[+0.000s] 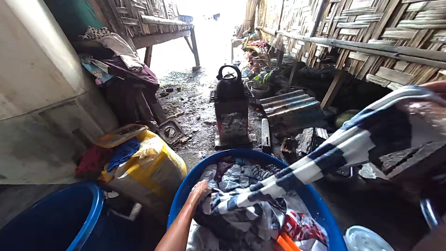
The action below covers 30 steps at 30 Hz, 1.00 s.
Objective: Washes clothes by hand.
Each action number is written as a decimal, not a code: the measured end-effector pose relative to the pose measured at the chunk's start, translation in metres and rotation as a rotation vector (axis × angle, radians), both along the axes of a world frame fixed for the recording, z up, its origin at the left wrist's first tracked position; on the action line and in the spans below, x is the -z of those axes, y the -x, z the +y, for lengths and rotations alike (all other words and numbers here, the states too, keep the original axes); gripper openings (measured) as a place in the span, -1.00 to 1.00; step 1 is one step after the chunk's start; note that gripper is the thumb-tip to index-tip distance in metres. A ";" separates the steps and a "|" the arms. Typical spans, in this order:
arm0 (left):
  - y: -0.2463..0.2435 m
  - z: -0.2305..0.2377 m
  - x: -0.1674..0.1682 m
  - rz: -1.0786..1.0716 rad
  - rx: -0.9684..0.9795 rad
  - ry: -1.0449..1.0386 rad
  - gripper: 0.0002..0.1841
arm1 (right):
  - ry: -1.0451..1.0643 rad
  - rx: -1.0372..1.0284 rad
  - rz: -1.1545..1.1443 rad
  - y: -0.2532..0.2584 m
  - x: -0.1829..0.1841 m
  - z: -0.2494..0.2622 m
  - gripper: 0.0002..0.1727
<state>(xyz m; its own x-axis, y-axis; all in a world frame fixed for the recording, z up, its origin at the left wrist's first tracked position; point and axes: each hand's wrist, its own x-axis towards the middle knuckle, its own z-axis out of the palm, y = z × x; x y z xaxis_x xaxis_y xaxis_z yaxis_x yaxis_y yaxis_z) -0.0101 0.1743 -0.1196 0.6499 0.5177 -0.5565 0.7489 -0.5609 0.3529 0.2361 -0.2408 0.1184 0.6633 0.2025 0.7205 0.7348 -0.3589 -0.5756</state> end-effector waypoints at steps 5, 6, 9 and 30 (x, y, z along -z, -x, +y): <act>-0.041 -0.037 -0.095 -0.699 -0.069 0.242 -0.59 | 0.192 -0.119 0.316 0.051 -0.010 0.098 -0.48; -0.044 -0.053 -0.116 -0.846 -0.112 0.354 -0.67 | 0.252 -0.153 0.380 0.052 -0.003 0.119 -0.53; -0.040 -0.087 -0.156 -1.045 -0.169 0.736 -0.81 | 0.417 -0.337 0.525 0.060 0.029 0.177 -0.62; -0.037 -0.077 -0.132 -1.008 -0.534 0.625 -0.92 | 0.559 -0.737 0.682 0.107 0.071 0.258 -0.66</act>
<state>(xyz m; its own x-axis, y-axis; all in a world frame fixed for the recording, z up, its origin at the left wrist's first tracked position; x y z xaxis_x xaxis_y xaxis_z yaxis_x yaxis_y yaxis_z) 0.0267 0.0977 0.0122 0.7159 0.6728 -0.1867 0.0809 0.1857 0.9793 0.1291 0.0170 0.0477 0.4683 0.8818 -0.0561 0.4690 -0.3019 -0.8300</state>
